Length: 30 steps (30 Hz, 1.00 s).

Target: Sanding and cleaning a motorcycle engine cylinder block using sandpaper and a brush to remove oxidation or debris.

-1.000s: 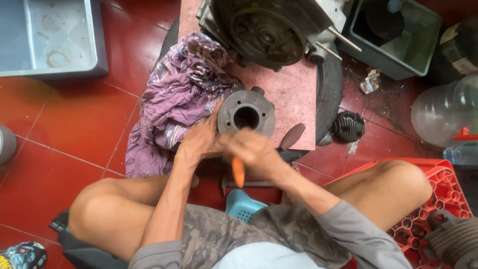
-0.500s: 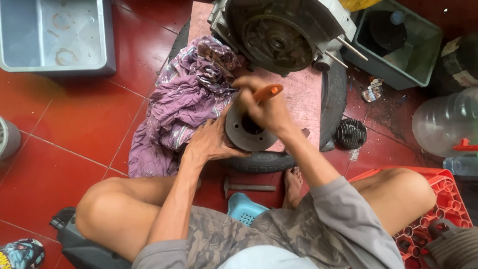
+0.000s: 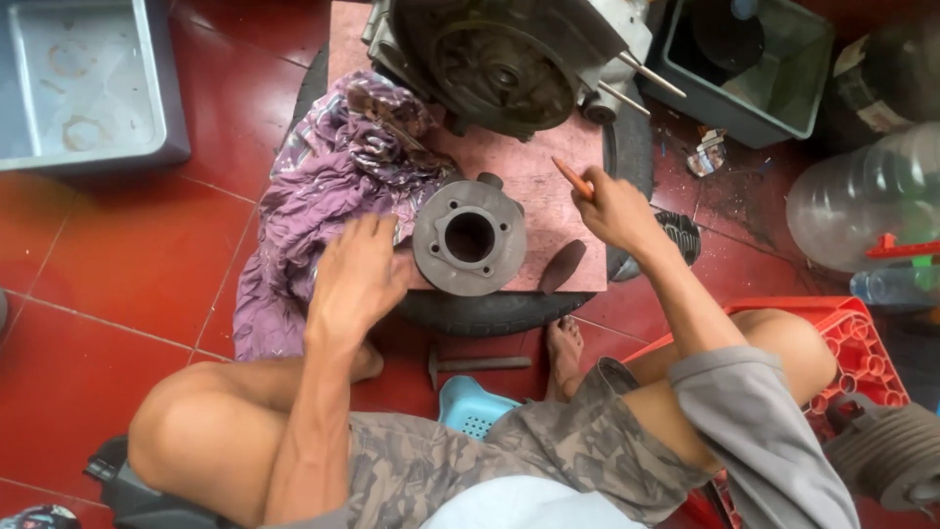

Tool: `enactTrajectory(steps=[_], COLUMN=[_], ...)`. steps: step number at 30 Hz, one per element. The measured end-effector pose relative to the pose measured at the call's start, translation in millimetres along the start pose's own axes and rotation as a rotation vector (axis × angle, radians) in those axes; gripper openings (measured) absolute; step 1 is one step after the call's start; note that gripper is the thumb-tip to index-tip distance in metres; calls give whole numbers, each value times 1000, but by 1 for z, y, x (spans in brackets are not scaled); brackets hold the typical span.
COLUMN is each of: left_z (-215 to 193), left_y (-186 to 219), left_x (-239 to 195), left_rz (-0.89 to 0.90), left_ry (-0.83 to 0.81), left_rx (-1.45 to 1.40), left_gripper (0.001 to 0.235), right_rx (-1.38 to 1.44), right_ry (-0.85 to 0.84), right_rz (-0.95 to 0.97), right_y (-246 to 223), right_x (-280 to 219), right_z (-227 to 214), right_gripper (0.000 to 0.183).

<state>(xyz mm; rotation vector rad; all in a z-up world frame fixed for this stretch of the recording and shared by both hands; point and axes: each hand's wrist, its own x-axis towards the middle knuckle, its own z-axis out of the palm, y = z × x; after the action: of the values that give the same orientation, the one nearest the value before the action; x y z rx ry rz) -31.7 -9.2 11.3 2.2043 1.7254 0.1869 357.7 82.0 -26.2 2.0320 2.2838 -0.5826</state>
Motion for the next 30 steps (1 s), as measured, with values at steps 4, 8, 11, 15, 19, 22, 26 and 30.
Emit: enactTrajectory(steps=[4, 8, 11, 15, 19, 22, 26, 30], left_z=[-21, 8, 25, 57, 48, 43, 33, 30], left_y=[61, 98, 110, 109, 113, 109, 92, 81], left_x=[5, 7, 8, 18, 18, 16, 16, 23], left_rz=[225, 257, 251, 220, 220, 261, 276, 303], left_ry=[355, 419, 412, 397, 397, 379, 233, 190], left_rx=[-110, -45, 68, 150, 156, 79, 89, 82], left_gripper=[24, 59, 79, 60, 59, 59, 58, 59], right_rx=[105, 186, 83, -32, -215, -198, -231, -319], right_ry=[-160, 2, 218, 295, 299, 207, -62, -4], right_rz=[126, -149, -266, -300, -275, -293, -337, -356], right_y=[-30, -49, 0, 10, 1, -6, -13, -5], right_x=[-12, -22, -1, -6, -21, -45, -69, -63], right_z=[-14, -13, 41, 55, 43, 30, 36, 51], right_gripper=[53, 67, 66, 41, 64, 81, 77, 41])
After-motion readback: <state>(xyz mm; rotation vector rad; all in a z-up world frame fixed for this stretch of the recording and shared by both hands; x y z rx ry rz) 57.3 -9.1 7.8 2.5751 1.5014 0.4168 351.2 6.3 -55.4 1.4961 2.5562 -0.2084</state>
